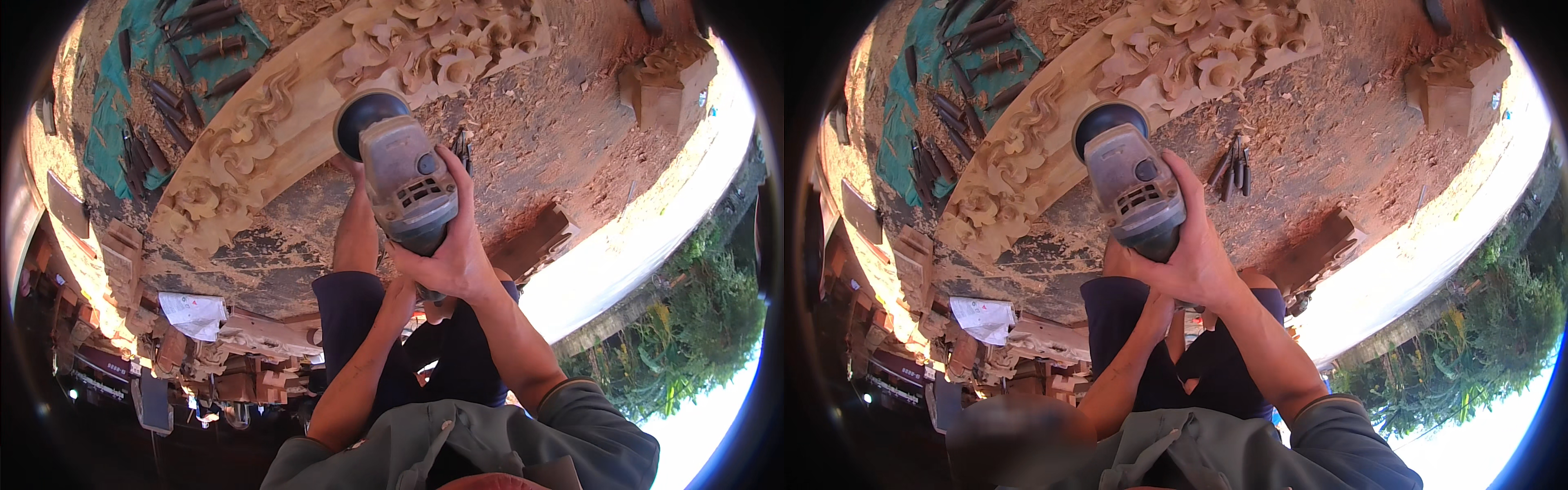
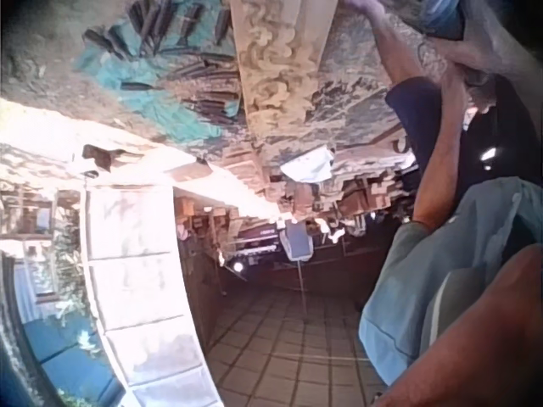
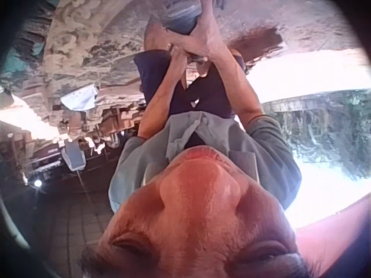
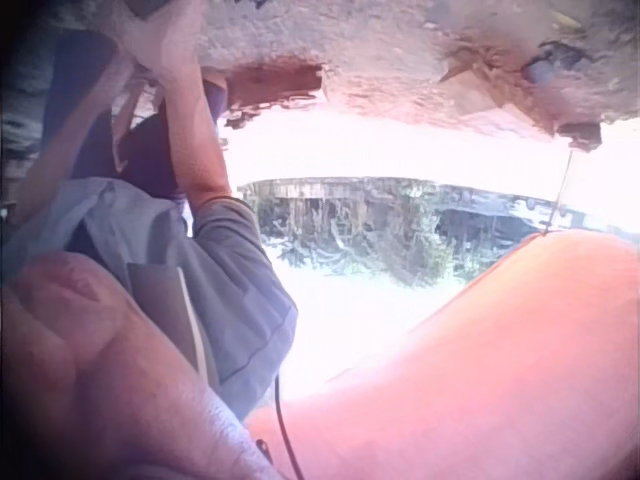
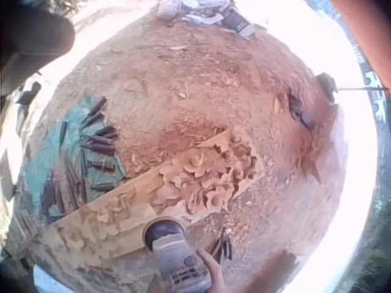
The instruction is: The person uses an electric sander to smooth the surface of a large, intricately carved wooden panel. The person moves the sander across the flat areas and around the carved details, generating wood dust.
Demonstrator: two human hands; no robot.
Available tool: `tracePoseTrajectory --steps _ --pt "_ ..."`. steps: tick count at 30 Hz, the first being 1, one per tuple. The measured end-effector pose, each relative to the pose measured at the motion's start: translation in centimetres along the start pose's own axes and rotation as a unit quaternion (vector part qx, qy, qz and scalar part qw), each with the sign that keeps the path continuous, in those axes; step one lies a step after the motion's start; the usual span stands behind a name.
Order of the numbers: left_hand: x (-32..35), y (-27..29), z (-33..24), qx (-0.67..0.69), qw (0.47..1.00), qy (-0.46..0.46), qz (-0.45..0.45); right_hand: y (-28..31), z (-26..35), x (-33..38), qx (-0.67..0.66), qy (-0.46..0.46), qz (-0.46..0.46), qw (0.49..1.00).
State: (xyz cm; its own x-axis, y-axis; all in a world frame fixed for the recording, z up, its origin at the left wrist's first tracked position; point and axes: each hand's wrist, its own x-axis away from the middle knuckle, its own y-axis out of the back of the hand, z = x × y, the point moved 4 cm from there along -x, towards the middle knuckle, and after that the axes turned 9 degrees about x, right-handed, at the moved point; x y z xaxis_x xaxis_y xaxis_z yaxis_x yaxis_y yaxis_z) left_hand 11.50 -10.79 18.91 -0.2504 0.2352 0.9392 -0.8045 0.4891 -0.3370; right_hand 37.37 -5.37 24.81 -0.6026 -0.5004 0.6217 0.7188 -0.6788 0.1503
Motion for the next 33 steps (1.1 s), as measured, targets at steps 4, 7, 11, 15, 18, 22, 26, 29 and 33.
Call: tracePoseTrajectory --steps 4,7,11,15,18,22,26,29,33 --pt "-3.7 -4.0 -1.3 -0.071 0.989 0.105 0.074 6.6 -2.3 2.1 -0.041 -0.066 -0.073 0.994" --pt "-10.1 -5.5 -3.1 -0.372 0.925 -0.074 -0.006 12.1 -4.5 3.7 -0.027 -0.087 -0.12 0.989" --pt "-20.7 -5.4 -2.1 -0.449 0.863 -0.167 -0.162 18.6 -9.6 2.0 0.073 -0.048 -0.163 0.983" --pt "-29.2 -7.4 0.2 -0.454 0.852 -0.146 -0.216 23.4 -14.3 -1.2 0.071 -0.041 -0.185 0.979" --pt "-35.1 -7.5 3.3 -0.481 0.812 -0.19 -0.272 27.0 -17.8 -2.6 0.051 -0.052 -0.159 0.984" --pt "-38.0 -7.7 7.0 -0.535 0.773 -0.147 -0.307 31.3 -21.3 -3.0 0.051 -0.089 -0.152 0.983" --pt "-39.6 -8.2 7.6 -0.535 0.756 -0.146 -0.347 34.6 -22.5 -3.8 0.036 -0.096 -0.151 0.983" --pt "-40.9 -8.9 7.9 -0.46 0.804 -0.105 -0.362 36.1 -22.8 -3.8 -0.001 -0.112 -0.157 0.981" --pt "-41.0 -10.0 8.5 -0.423 0.813 -0.085 -0.391 37.1 -23.2 -3.1 -0.05 -0.145 -0.189 0.97"
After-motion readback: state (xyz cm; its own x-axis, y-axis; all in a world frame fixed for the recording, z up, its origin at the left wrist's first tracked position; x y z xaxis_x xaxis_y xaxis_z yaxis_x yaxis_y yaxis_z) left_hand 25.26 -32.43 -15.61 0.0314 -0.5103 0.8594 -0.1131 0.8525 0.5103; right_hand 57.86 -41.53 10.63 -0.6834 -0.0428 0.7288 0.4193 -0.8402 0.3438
